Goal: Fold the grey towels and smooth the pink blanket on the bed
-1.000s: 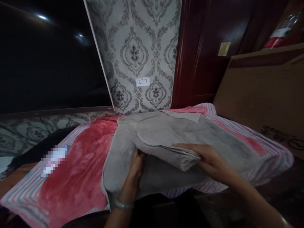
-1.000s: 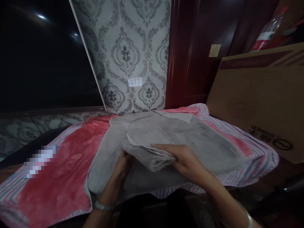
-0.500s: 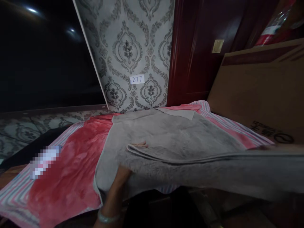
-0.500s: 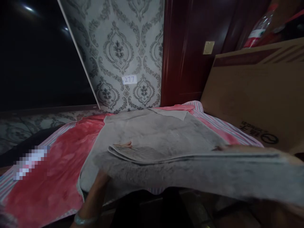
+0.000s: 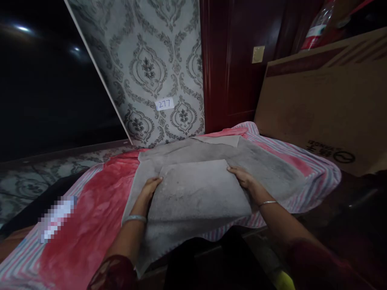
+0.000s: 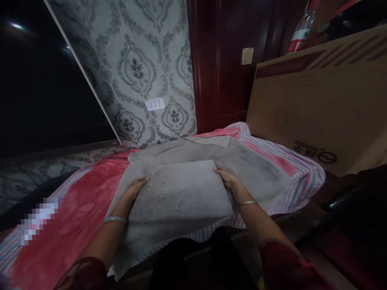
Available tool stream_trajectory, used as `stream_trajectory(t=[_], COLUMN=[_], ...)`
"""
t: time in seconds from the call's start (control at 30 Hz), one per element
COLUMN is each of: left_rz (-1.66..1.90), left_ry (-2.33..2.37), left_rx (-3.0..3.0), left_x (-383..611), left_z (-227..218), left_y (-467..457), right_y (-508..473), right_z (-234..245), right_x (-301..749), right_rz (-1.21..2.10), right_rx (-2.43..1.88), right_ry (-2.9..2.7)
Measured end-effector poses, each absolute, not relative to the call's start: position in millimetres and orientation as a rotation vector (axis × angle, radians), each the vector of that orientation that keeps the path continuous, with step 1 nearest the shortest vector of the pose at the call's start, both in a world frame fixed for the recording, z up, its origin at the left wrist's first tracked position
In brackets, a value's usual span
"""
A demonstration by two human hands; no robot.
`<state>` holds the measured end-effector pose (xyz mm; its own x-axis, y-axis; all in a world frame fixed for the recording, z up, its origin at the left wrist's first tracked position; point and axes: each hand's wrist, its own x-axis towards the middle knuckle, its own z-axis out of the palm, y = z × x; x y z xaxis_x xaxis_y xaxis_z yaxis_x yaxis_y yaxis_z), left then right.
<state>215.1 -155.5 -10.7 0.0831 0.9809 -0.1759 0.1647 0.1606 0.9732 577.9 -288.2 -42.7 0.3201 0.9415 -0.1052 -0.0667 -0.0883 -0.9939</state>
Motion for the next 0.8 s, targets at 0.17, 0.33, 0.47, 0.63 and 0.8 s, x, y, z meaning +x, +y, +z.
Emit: stream_trajectory(t=[0.17, 0.33, 0.47, 0.63, 0.8], left_rz=[0.891, 1.082, 1.17, 1.258, 1.154], left_ry=[1.31, 1.234, 1.179, 1.17, 1.296], left_rx=[1.224, 1.369, 1.469, 1.551, 1.456], left_x=[208.5, 219.2, 220.8, 213.3, 218.5], left_z=[-37.6, -31.8, -20.3, 2.3, -21.7], left_y=[-147.6, -149.3, -157.5, -159.6, -156.0], right_y=[-278.7, -273.8, -268.1, -244.4, -224.7], right_z=[-74.3, -79.1, -64.6, -28.7, -52.6], right_x=[588.7, 588.5, 590.1, 610.0, 606.0], right_rz=[1.143, 0.822, 0.817, 0.777, 0.713], right_rx=[-1.351, -1.496, -1.503, -1.388, -1.58], right_ry=[-0.79, -0.895, -0.911, -1.014, -0.973])
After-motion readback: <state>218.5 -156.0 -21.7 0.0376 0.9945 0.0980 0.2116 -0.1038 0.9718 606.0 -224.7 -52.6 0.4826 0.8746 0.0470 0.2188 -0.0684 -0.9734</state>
